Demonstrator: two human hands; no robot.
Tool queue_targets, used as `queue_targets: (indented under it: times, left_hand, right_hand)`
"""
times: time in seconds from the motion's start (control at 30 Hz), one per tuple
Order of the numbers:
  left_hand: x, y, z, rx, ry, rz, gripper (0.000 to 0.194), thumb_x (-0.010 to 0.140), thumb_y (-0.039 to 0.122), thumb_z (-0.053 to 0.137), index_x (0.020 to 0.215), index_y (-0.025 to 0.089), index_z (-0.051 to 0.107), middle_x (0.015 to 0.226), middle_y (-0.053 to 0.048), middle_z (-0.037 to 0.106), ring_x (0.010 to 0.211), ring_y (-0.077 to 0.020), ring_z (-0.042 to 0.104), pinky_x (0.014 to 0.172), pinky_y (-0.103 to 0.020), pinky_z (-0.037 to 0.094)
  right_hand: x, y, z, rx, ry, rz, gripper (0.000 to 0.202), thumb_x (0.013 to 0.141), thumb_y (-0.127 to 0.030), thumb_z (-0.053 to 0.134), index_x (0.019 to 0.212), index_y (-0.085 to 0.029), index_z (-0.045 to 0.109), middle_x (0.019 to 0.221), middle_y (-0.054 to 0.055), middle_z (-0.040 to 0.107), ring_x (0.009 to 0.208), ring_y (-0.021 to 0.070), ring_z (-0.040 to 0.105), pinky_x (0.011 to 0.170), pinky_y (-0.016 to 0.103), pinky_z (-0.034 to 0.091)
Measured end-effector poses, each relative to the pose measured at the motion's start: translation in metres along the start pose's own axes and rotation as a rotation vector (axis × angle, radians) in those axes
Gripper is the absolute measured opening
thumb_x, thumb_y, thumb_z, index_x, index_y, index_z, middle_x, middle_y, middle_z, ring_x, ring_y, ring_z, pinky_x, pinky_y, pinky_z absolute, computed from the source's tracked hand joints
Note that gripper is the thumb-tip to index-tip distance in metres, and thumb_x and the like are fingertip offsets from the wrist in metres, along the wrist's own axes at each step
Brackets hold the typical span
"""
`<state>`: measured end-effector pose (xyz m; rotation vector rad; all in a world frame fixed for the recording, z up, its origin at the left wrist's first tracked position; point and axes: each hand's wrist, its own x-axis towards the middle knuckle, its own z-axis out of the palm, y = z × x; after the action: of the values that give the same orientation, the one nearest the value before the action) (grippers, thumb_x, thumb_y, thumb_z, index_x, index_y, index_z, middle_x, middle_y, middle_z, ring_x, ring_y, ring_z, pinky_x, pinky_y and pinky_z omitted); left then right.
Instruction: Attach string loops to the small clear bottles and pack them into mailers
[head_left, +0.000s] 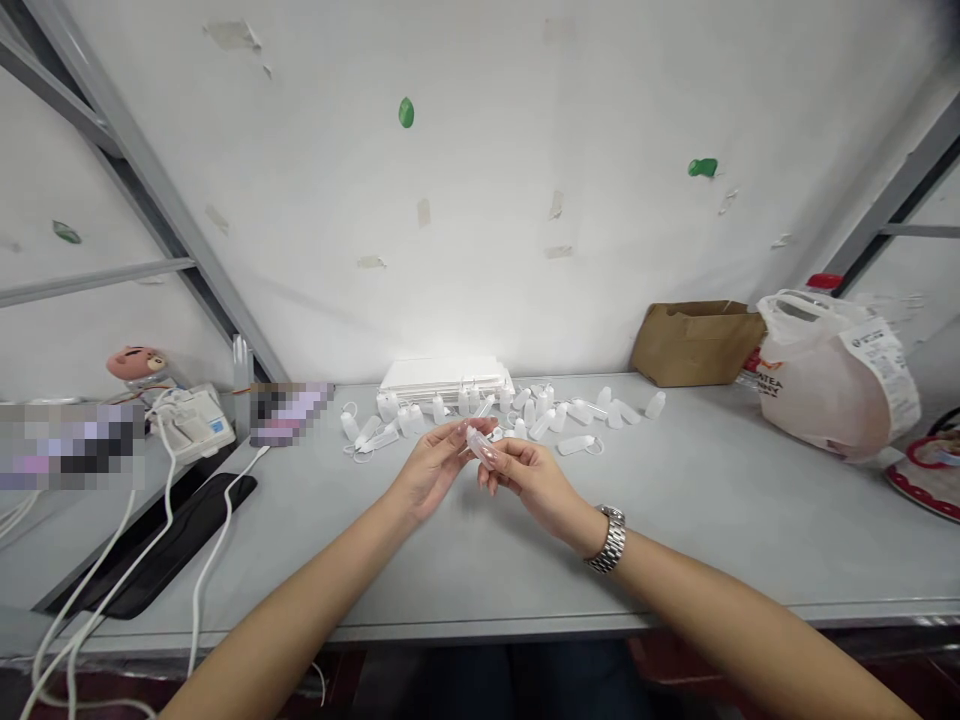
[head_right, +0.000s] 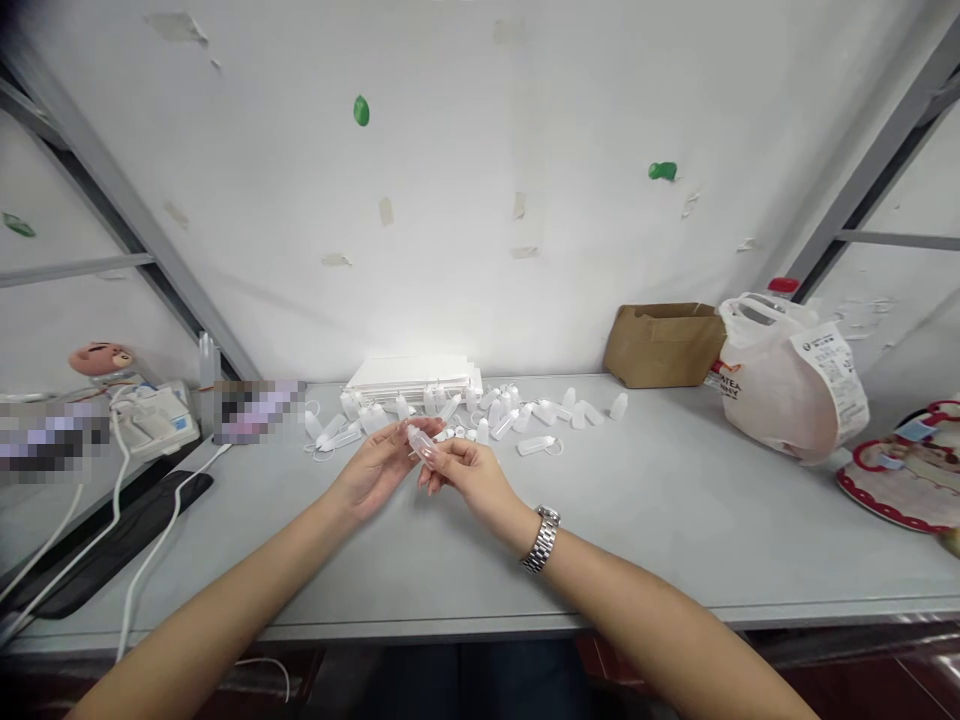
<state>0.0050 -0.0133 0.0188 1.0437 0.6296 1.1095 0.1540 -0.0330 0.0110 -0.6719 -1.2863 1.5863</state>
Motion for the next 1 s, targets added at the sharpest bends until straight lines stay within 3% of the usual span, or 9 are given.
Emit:
queue_targets:
  times: [0.43, 0.63, 0.73, 0.83, 0.93, 1.0]
  left_hand:
    - [-0.003, 0.004, 0.003, 0.178, -0.078, 0.049, 0.027, 0.073, 0.041, 0.061, 0.084, 0.018, 0.069, 0.108, -0.011, 0.064, 0.106, -0.0263, 0.052, 0.084, -0.035, 0.04]
    - [-0.004, 0.007, 0.003, 0.195, -0.137, 0.065, 0.023, 0.075, 0.037, 0.06, 0.085, 0.019, 0.068, 0.108, -0.009, 0.064, 0.105, -0.0252, 0.053, 0.086, -0.035, 0.04]
    - [-0.004, 0.008, 0.001, 0.248, -0.03, 0.129, 0.021, 0.073, 0.037, 0.061, 0.082, 0.019, 0.069, 0.103, -0.008, 0.066, 0.099, -0.0245, 0.056, 0.084, -0.035, 0.04]
    - [-0.002, 0.005, -0.001, 0.251, 0.067, 0.178, 0.02, 0.074, 0.036, 0.061, 0.079, 0.018, 0.069, 0.097, -0.007, 0.067, 0.099, -0.0235, 0.055, 0.085, -0.034, 0.039]
    - [-0.001, 0.001, -0.001, 0.218, 0.093, 0.147, 0.02, 0.074, 0.035, 0.06, 0.08, 0.018, 0.069, 0.097, -0.007, 0.066, 0.099, -0.0226, 0.054, 0.084, -0.032, 0.04]
    - [-0.001, -0.002, 0.0, 0.183, 0.084, 0.119, 0.021, 0.074, 0.035, 0.061, 0.08, 0.017, 0.068, 0.099, -0.008, 0.065, 0.093, -0.0217, 0.057, 0.078, -0.032, 0.043]
  right_hand:
    - [-0.003, -0.003, 0.0, 0.153, -0.076, 0.082, 0.027, 0.074, -0.036, 0.062, 0.059, -0.014, 0.055, 0.053, -0.001, 0.055, 0.046, 0.0076, 0.044, 0.051, 0.024, 0.034]
    - [0.0, -0.001, -0.005, 0.257, -0.171, 0.126, 0.021, 0.078, -0.032, 0.059, 0.069, -0.013, 0.06, 0.052, -0.002, 0.053, 0.045, 0.0066, 0.043, 0.05, 0.023, 0.035]
    - [0.001, -0.005, -0.004, 0.135, -0.13, 0.113, 0.029, 0.079, -0.041, 0.055, 0.072, -0.014, 0.061, 0.06, 0.002, 0.059, 0.051, 0.0088, 0.05, 0.056, 0.025, 0.041]
    - [0.0, -0.009, -0.001, -0.18, 0.013, -0.002, 0.028, 0.075, -0.042, 0.06, 0.082, -0.015, 0.063, 0.069, 0.003, 0.062, 0.061, 0.0121, 0.056, 0.065, 0.029, 0.044]
    - [-0.002, -0.009, 0.001, -0.495, 0.16, -0.119, 0.025, 0.07, -0.039, 0.065, 0.083, -0.018, 0.064, 0.065, 0.001, 0.061, 0.063, 0.0134, 0.055, 0.065, 0.029, 0.043]
    - [-0.003, -0.007, 0.002, -0.56, 0.177, -0.143, 0.022, 0.073, -0.04, 0.062, 0.075, -0.017, 0.064, 0.061, 0.0, 0.06, 0.061, 0.0132, 0.054, 0.063, 0.027, 0.042]
